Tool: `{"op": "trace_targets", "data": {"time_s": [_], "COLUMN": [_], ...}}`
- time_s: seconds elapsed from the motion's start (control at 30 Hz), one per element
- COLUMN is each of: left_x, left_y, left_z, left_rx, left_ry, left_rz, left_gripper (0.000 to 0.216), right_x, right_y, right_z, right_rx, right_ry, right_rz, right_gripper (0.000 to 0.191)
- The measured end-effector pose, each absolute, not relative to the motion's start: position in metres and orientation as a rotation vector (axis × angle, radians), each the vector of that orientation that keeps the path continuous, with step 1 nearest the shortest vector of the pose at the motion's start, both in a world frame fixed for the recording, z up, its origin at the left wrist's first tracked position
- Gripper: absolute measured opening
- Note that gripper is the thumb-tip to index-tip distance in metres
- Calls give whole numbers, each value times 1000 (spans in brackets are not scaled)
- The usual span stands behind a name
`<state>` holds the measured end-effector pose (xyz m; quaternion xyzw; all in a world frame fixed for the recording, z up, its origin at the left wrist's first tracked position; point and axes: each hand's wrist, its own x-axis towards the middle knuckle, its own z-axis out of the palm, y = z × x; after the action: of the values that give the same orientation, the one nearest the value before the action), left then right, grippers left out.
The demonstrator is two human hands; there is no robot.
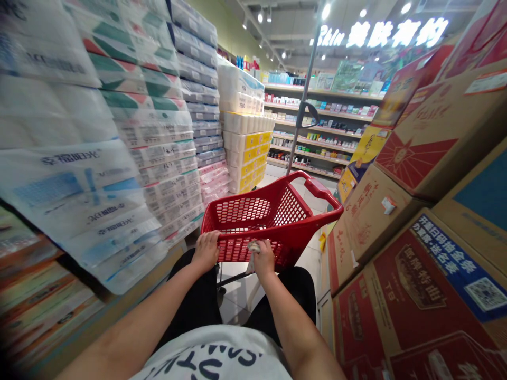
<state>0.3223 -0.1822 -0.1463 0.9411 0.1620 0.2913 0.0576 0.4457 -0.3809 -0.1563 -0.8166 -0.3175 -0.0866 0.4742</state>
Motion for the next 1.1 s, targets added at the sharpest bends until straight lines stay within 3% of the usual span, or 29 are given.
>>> {"op": "trace_targets", "data": {"time_s": [0.47, 0.6, 0.73, 0.83, 0.93, 1.1], "left_x": [316, 308, 311, 319, 327, 338], "left_y": [-189, -212, -232, -226, -211, -200], "left_z": [-136, -134, -138, -139, -141, -151], "left_rx": [2806, 2829, 2782, 2655, 2585, 2681], "left_ry": [505, 222, -81, -31, 49, 107], "left_rz": [821, 903, 800, 851, 937, 966], "left_gripper": [46, 56, 74, 72, 62, 54], "right_x": [431, 422, 405, 402, 420, 484], "right_y": [-367, -360, -346, -347, -368, -428], "right_z": [-139, -131, -118, -97, -69, -38], "right_rx": [-1993, -1918, -1766, -1617, -1702, -2258], "right_ry": [-860, -845, -742, -912, -1141, -1237], "right_rz": [-176, -135, 197, 387, -7, -643], "right_gripper": [37, 32, 22, 31, 34, 28]}}
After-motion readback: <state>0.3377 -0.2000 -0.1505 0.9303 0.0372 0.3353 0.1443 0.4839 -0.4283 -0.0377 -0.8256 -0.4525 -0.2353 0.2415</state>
